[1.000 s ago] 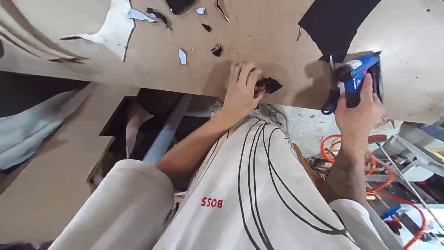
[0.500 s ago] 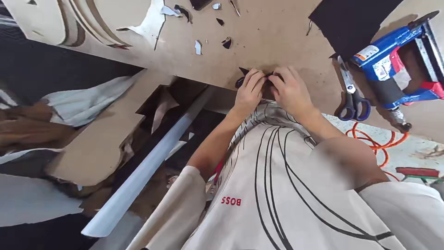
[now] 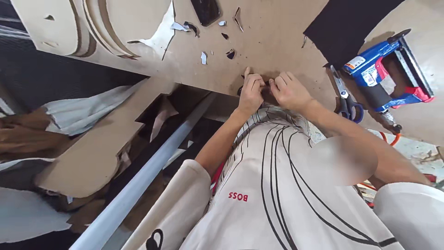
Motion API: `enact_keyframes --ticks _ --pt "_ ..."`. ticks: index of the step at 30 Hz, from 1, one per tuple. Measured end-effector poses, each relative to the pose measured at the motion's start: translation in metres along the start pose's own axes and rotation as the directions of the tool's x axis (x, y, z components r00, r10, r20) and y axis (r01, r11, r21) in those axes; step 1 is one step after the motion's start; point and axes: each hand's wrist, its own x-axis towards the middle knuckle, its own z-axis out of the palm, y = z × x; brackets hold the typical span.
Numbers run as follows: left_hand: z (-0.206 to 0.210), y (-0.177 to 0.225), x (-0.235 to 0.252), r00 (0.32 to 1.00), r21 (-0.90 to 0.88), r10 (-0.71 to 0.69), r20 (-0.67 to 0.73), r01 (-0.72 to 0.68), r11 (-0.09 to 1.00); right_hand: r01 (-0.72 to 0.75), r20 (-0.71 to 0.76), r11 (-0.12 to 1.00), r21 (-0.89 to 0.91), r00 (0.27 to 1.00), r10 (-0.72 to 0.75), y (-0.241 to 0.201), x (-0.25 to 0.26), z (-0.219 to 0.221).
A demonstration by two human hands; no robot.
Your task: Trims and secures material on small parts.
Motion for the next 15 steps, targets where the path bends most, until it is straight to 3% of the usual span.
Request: enact_keyframes --ticks 3,6,10,15 --pt "-0.001 0.003 0.000 0.999 -0.014 -0.046 0.019 0.047 0.999 0.125 -0.009 0.991 -0.049 0.992 -0.126 0.008 0.002 0.001" --pt "-0.003 0.008 0.000 0.994 0.015 -0.103 0.023 0.103 0.995 0.127 0.011 0.992 -0.011 0.992 -0.127 0.009 0.004 0.002" --pt "-0.004 0.009 0.013 0.977 0.141 -0.212 0.013 0.209 0.968 -0.012 -0.012 0.999 0.045 1.000 0.012 0.002 0.003 0.009" --pt "-0.016 0.009 0.033 0.915 0.320 -0.367 0.168 0.302 0.898 -0.240 -0.080 0.955 0.173 0.963 0.257 -0.018 0.008 0.019"
